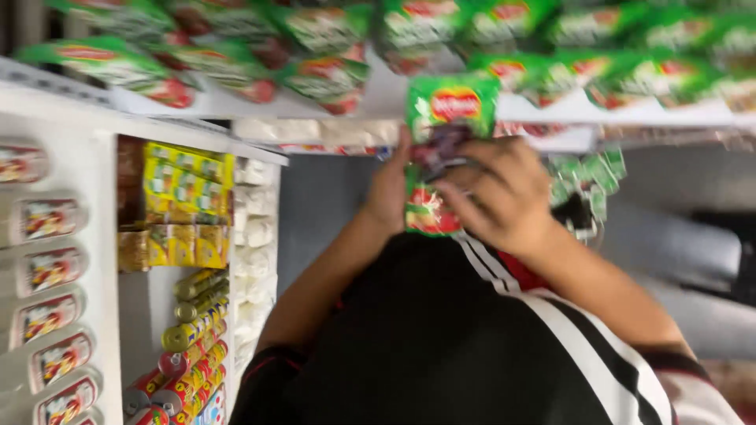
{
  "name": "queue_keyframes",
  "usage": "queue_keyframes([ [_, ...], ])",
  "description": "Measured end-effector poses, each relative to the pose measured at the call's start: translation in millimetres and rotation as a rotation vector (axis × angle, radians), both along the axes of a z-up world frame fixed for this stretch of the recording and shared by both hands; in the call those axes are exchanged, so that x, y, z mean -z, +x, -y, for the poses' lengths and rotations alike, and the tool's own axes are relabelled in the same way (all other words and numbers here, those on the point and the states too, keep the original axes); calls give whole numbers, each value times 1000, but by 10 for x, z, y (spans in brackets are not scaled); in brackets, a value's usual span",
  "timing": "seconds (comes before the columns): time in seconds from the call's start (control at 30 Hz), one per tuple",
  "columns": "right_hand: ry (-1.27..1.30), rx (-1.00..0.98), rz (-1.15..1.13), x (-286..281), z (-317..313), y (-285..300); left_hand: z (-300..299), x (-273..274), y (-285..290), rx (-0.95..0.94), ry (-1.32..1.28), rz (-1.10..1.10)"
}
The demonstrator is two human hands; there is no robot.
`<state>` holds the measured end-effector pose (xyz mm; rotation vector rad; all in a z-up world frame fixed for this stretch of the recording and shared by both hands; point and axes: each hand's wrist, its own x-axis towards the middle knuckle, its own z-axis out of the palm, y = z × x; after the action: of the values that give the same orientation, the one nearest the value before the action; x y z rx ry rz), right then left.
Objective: Cleaning and wiping down condiment pouches on a grocery store shelf.
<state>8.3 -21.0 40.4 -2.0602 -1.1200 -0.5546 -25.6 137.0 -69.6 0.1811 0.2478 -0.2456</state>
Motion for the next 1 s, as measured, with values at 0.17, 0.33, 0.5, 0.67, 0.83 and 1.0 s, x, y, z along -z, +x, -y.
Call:
queue_keyframes([
  [0.17, 120, -299, 96, 30, 23, -26, -113, -204, 149, -29, 121, 74],
  [0.33, 130, 4, 71, 129, 210, 162, 125, -290, 229, -22, -36, 175],
  [0.5, 109, -168, 75, 65, 199, 73, 49, -103, 385, 35, 15, 234],
  [0.67, 113, -150, 108, 337, 509, 419, 165, -114, 244, -80, -18, 174],
  [0.83, 116, -149, 92, 16, 159, 283, 211, 382, 230, -68, 6, 145],
  [1.0, 130, -393, 34, 63, 84, 139, -44, -464, 180, -208, 102, 154],
])
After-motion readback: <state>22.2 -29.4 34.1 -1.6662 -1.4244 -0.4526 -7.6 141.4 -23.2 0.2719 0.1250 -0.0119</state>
